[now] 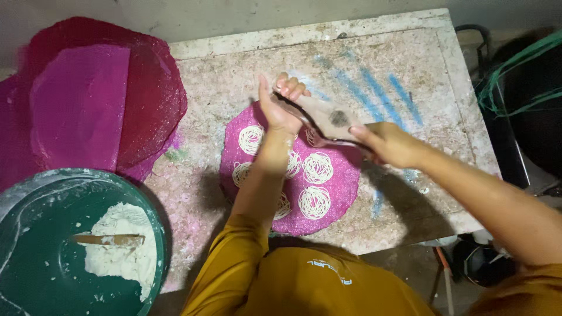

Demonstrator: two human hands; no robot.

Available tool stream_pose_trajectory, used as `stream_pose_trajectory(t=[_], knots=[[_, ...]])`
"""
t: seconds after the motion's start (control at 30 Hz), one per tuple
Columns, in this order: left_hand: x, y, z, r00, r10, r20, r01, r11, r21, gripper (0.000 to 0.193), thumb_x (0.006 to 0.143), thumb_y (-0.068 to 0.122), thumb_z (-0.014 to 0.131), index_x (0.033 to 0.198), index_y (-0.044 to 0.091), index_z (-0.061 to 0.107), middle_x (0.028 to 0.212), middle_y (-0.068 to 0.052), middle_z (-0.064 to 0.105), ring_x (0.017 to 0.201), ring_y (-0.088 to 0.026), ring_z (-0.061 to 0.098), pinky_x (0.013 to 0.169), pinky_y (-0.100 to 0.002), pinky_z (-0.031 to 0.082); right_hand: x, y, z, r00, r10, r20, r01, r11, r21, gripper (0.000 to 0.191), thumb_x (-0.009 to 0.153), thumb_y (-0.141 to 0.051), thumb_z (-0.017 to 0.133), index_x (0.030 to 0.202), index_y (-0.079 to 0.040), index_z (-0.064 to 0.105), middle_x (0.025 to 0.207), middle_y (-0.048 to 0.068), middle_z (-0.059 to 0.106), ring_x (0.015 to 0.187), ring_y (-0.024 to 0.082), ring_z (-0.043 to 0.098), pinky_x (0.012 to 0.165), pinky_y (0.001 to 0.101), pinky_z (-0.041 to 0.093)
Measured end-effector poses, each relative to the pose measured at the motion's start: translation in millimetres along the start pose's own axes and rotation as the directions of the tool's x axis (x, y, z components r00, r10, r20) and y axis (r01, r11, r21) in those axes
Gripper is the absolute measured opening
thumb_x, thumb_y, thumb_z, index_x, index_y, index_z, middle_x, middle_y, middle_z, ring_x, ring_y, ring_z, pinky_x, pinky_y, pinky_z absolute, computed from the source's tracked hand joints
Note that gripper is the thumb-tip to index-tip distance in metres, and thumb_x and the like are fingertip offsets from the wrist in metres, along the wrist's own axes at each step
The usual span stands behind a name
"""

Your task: The person presses dough through a hand-held wooden noodle extruder over a green basin, then lifts the extruded noodle nest by hand and places it onto a pink round tray. They reload dough into the press and repeat, accumulating noodle nests on the trays.

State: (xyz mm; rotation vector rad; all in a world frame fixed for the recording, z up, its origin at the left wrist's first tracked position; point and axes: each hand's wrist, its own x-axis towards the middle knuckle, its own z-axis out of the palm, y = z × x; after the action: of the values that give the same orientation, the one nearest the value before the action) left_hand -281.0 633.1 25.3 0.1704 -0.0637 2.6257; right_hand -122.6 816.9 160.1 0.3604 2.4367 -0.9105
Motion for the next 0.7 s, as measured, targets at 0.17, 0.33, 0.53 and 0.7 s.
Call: stream_pose_trajectory(t=[0.17,0.33,0.53,0.7], knots=[[15,-6,10,0.999,0.032,-0.031,-0.032,0.999,-0.008,0.05,0.101,0.061,0.044,0.074,0.019,0.046,0.066,0.004,0.041,0.063,-0.013,0.042,0.076,-0.035,0.043,5,-2,-14,0.985,-0.11,-0.132,0.092,0.987,-0.133,0.067,0.101,-0.059,0.043,0.085,0.0,0.07,0.062,0.011,0.064,0.056,0.023,0.063,0.061,0.0392,0.05],[17,11,11,0.998,0.035,-0.057,-0.031,0.997,0.068,0.049,0.1,0.059,0.042,0.074,0.018,0.046,0.062,0.005,0.039,0.059,-0.013,0.04,0.072,-0.036,0.042,8,-4,3,0.988,-0.128,-0.081,0.129,0.992,0.009,0.063,0.102,-0.057,0.041,0.086,-0.001,0.067,0.06,0.011,0.061,0.053,0.024,0.061,0.057,0.0409,0.051],[17,-17,10,0.995,0.041,-0.092,-0.045,0.998,-0.042,0.047,0.1,0.057,0.044,0.074,0.018,0.046,0.064,0.004,0.04,0.06,-0.014,0.04,0.071,-0.034,0.041,5,5,-19,0.995,-0.027,-0.094,0.019,0.996,-0.085,0.068,0.101,-0.059,0.044,0.082,0.001,0.071,0.06,0.01,0.063,0.057,0.023,0.065,0.059,0.0398,0.052],[28,-12,50,0.992,0.028,-0.123,-0.025,0.999,0.024,0.048,0.097,0.058,0.038,0.082,0.013,0.046,0.067,-0.001,0.044,0.067,-0.017,0.044,0.076,-0.037,0.043,12,11,-22,0.958,-0.158,-0.238,0.136,0.985,-0.106,0.059,0.101,-0.058,0.048,0.092,-0.004,0.069,0.06,0.007,0.061,0.058,0.019,0.062,0.059,0.0365,0.048]])
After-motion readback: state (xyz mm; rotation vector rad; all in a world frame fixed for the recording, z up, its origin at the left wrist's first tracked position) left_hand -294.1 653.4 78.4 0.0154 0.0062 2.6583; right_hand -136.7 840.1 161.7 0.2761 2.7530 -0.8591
